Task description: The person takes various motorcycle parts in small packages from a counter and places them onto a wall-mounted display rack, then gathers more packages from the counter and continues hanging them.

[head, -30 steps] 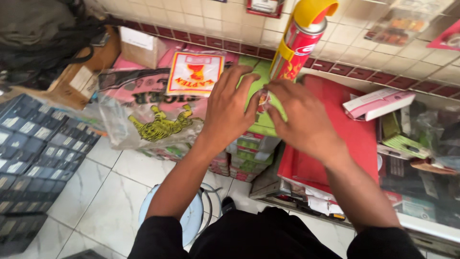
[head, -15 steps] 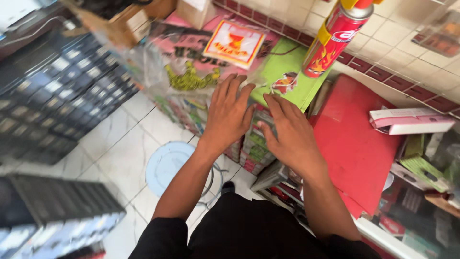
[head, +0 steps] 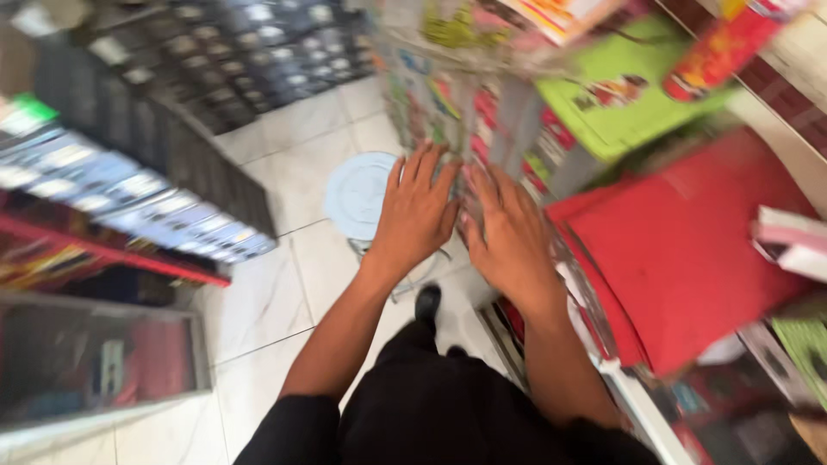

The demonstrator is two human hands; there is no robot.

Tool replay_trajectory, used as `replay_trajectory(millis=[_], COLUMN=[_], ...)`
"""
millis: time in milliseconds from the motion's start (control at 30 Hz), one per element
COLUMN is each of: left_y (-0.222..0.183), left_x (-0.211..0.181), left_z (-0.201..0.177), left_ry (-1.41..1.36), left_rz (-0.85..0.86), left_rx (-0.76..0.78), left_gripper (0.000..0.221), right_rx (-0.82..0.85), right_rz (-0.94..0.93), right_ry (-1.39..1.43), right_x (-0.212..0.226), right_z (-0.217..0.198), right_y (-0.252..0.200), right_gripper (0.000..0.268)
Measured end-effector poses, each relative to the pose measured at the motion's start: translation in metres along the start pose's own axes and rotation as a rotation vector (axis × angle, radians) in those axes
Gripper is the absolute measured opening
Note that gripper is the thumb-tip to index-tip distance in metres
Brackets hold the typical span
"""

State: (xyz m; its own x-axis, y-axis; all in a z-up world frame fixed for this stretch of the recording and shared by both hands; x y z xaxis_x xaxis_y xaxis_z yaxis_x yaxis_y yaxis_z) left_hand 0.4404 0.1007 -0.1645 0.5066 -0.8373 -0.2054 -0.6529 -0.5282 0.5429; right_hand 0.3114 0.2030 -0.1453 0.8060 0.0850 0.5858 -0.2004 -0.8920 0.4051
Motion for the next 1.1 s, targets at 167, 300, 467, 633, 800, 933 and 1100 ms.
replay_trajectory(millis=[167,300,467,633,800,933,1100], left_y=[-0.048,-0.082,-0.127,-0.177,-0.233,-0.273,-0.318], left_x=[-0.001,-0.01,-0.012,-0.02,-0.052,-0.081,-0.127], left_z=[-0.023,-0.029,-0.045,-0.067,-0.091,-0.112,-0.124], left_ry=[0.081,0.12,0.173,0.264,0.301,0.339,0.396], left_rz=[-0.139,-0.213,-0.38,-0.531,-0.688,-0.84,-0.973], left_rx=[-0.039,-0.068,-0.107,-0.152,-0.217,-0.277,-0.316], left_gripper=[0.051,0.054,0.05,0.048,0.048,0.045,0.043], right_rx=[0.087,0.147,0.277,0.388,0.496,0.582,0.673], right_rz=[-0.119,-0.188,-0.263,-0.336,-0.443,-0.516,-0.613], right_ry=[0.117,0.113,0.158,0.217,0.234,0.252,0.275], right_x=[0.022,0.032,0.053,0.084,0.114,0.132,0.147], right_z=[0.018,0.029,0.047,0.069,0.076,0.072,0.069], right_y=[-0.013,-0.021,-0.027,-0.048,-0.085,-0.115,-0.153], right_gripper=[0.056,0.056,0.054,0.053,0.053,0.052,0.052])
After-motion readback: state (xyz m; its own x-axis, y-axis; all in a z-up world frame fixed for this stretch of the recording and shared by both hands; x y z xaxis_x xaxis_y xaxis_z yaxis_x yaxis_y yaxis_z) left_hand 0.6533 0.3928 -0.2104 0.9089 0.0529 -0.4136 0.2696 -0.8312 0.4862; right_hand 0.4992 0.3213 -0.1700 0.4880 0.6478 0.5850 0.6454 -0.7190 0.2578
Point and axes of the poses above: each hand's wrist, its own y-axis towards the middle knuckle, its own z-axis out of the palm, x = y × z, the point moved 1 cm from there along y, towards the middle knuckle, and after that the axes turned 6 degrees about y, right-handed, at the moved point
